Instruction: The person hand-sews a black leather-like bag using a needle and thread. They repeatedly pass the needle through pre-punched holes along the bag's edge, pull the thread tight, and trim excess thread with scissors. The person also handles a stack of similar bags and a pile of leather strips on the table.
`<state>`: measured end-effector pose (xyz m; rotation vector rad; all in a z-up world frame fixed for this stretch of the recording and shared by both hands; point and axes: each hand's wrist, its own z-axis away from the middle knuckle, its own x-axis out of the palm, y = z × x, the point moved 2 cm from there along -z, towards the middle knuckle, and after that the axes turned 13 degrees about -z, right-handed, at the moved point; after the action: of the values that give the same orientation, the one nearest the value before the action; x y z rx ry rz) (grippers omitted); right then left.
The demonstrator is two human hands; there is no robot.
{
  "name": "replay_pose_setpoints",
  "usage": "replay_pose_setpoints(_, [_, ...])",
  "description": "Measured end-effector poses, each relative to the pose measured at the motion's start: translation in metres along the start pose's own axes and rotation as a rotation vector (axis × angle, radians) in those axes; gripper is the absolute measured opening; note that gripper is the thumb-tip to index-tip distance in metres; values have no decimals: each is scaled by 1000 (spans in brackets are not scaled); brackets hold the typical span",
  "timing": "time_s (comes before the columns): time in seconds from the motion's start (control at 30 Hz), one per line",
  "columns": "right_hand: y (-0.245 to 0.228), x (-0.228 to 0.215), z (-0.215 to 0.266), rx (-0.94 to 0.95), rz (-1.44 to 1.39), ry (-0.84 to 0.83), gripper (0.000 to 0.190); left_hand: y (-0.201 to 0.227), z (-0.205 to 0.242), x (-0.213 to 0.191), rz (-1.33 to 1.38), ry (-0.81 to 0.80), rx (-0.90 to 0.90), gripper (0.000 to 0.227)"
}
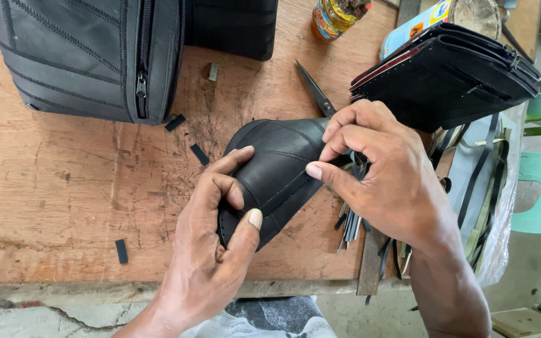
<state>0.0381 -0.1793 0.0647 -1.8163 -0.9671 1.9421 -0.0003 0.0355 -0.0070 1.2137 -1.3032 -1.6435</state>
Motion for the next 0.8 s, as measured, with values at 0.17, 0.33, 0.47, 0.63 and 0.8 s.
replay_pose_setpoints(0.17, [-4,3,8,-39,85,39,34,19,4,-8,-168,-40,45,20])
replay_pose_setpoints(0.33, [-20,16,24,-86,-32,-100,33,28,-8,-21,-323,-216,70,60])
replay_pose_setpoints(0.47, [-21,14,24,-87,-65,-144,33,10,-24,-13,-294,-279,325,84])
replay_pose_setpoints(0.63, [2,-9,17,-36,-210,-252,26,-7,-22,-3,-214,-377,197,76])
replay_pose_setpoints(0.8, [9,-12,8,-94,-245,-247,26,-1,-24,-3,-212,-386,187,75])
